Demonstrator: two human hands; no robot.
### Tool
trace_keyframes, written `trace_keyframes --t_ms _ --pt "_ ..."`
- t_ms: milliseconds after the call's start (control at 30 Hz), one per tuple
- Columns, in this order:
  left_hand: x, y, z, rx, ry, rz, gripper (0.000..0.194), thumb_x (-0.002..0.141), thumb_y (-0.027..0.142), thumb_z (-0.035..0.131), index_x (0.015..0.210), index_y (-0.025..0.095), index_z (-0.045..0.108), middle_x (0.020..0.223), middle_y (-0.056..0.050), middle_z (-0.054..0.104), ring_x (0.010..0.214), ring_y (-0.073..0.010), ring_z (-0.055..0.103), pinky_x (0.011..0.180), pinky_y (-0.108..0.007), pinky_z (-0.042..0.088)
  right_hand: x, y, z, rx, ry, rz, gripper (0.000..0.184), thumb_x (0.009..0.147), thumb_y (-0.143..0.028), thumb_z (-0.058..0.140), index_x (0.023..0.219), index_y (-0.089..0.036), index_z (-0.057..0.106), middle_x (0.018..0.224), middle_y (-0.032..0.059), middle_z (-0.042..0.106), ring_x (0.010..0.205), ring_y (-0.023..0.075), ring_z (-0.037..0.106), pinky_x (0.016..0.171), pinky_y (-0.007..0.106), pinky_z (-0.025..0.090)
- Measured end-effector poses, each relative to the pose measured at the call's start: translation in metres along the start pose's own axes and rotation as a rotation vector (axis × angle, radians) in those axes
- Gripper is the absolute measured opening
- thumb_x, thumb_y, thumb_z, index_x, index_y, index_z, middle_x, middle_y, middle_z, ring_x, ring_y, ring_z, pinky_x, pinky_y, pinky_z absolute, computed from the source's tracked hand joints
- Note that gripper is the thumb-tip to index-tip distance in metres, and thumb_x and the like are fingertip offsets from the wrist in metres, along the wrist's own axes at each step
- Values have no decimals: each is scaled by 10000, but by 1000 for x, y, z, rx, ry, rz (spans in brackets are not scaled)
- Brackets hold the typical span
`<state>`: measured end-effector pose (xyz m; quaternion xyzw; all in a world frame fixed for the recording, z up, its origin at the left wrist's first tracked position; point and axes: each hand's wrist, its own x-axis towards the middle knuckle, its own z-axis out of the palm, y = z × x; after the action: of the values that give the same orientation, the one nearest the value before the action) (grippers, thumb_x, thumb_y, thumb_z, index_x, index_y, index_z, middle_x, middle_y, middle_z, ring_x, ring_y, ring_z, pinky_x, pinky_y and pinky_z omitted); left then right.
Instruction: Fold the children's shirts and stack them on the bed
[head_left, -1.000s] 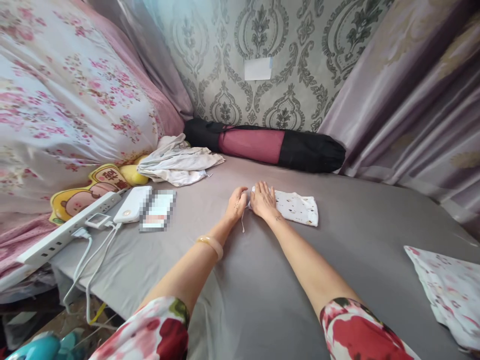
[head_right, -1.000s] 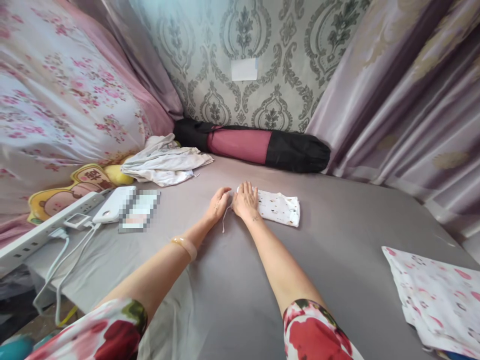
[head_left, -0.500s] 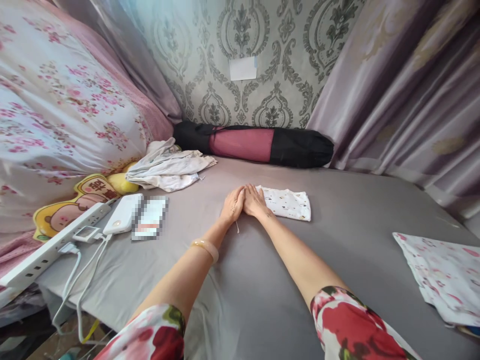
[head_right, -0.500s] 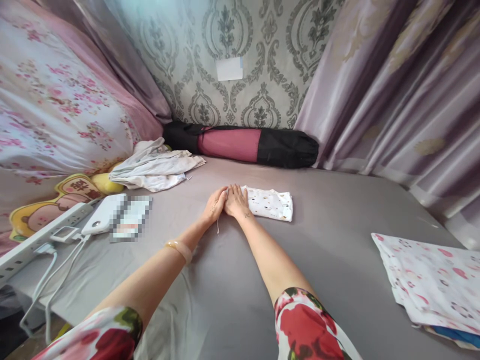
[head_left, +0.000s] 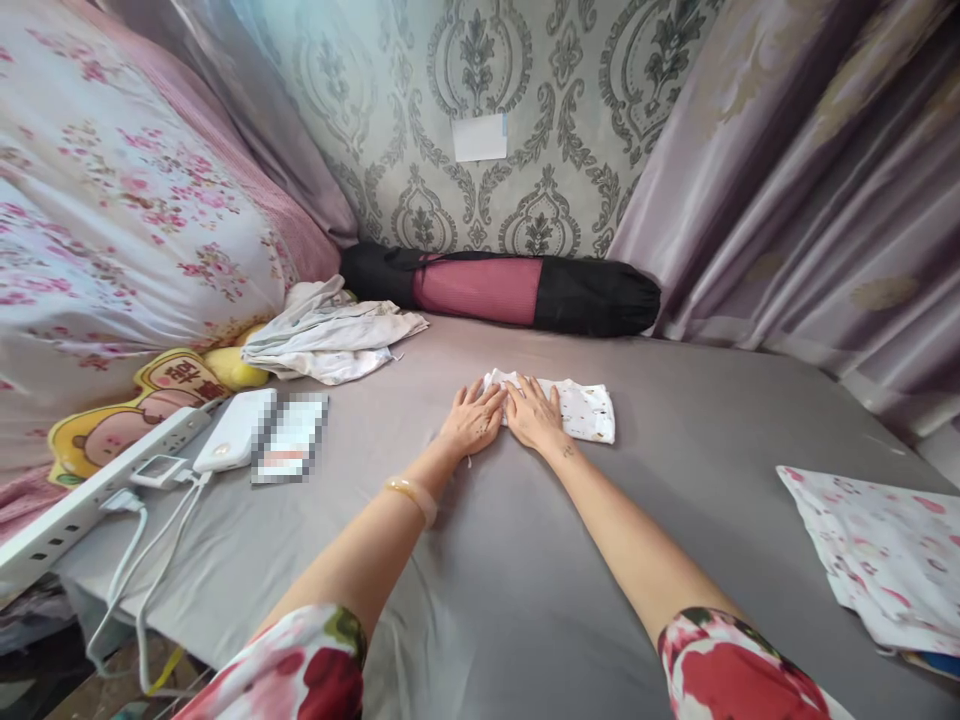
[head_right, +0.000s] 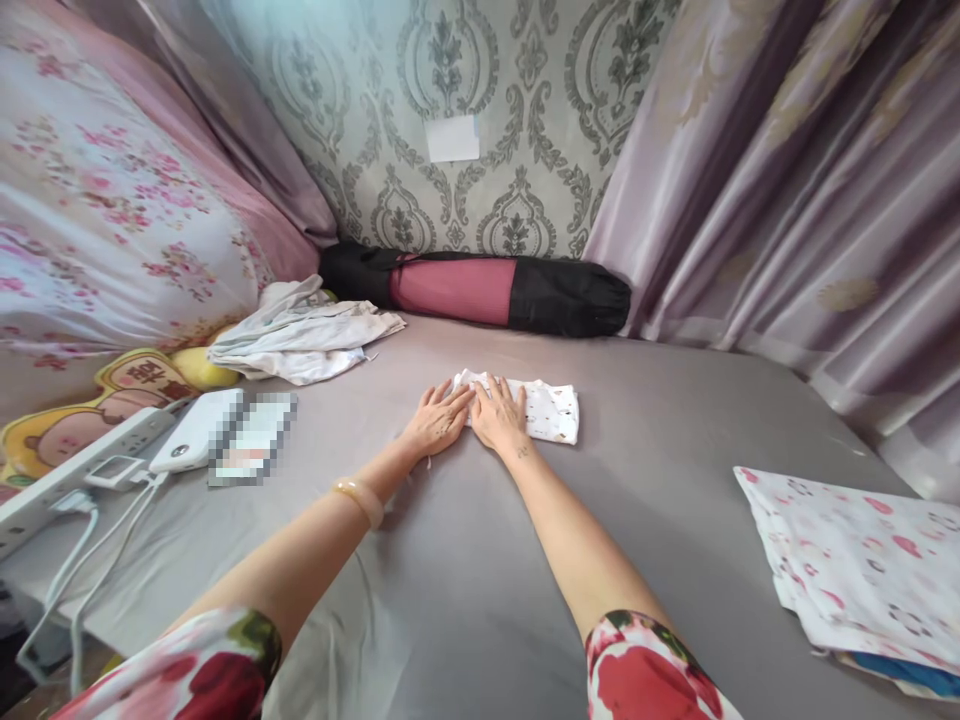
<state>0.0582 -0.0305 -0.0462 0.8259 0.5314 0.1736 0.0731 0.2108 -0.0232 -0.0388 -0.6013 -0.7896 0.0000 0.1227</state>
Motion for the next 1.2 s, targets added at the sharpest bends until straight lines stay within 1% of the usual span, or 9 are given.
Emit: trace_keyframes --t_ms 133,300,433,633,800,933,1000,1100,1200 --pt "0 1 -2 0 -14 -23 495 981 340 303 1452 266 438 1529 -35 415 1456 -311 241 1164 -559 170 1 -2 -1 -2 -1 9 505 982 -303 275 1461 -252 426 1570 53 333 1431 270 278 1153 571 132" --pt "-1 2 -5 1 -23 -38 477 983 359 319 1428 274 468 1539 -45 399 1462 -304 236 1169 -551 167 1 5 -12 50 -77 29 519 1001 -326 235 1494 -237 371 1578 69 313 1447 248 255 1163 559 127" --pt "-1 2 -4 8 -21 -35 471 984 381 325 1420 287 475 1544 -42 391 1460 -306 243 1168 -549 165 -7 19 -18 10 -5 89 533 1009 -343 226 1505 -193 353 1580 112 300 1468 258 201 1171 563 62" --pt "0 1 -3 44 -33 -37 487 978 409 338 1425 272 472 1546 -50 387 1446 -323 266 1161 -549 179 -16 27 -12 22 -15 108 520 1012 -363 213 1474 -231 409 1555 90 357 1441 257 270 1167 534 149" --pt "0 2 -3 60 -40 -35 494 974 409 338 1431 272 466 1548 -52 382 1445 -326 266 1156 -562 185 -15 25 -11 26 -9 120 513 1008 -357 225 1473 -241 411 1553 82 363 1440 259 269 1170 544 144" --pt "0 3 -5 82 -62 -46 500 976 409 324 1437 273 459 1552 -46 375 1448 -321 264 1158 -556 189 -14 30 -18 65 -89 108 523 1013 -373 209 1488 -240 383 1569 81 332 1452 251 251 1170 550 146" --pt "0 3 -6 79 -63 -47 501 975 411 324 1438 274 460 1553 -45 373 1447 -326 266 1157 -560 191 -16 37 -22 69 -110 96 527 1017 -377 200 1499 -239 362 1579 79 310 1458 243 240 1174 553 120" --pt "0 3 -5 62 -57 -45 492 972 414 340 1431 290 468 1550 -44 378 1446 -324 271 1157 -558 193 -22 49 -25 25 -62 112 529 1019 -371 209 1503 -219 359 1588 88 287 1472 240 198 1182 546 39" --pt "1 2 -3 60 -54 -48 485 971 415 349 1427 303 471 1545 -38 388 1444 -316 279 1161 -547 192 -27 58 -23 10 -45 140 531 1020 -363 201 1499 -207 369 1584 88 298 1474 230 192 1187 514 56"
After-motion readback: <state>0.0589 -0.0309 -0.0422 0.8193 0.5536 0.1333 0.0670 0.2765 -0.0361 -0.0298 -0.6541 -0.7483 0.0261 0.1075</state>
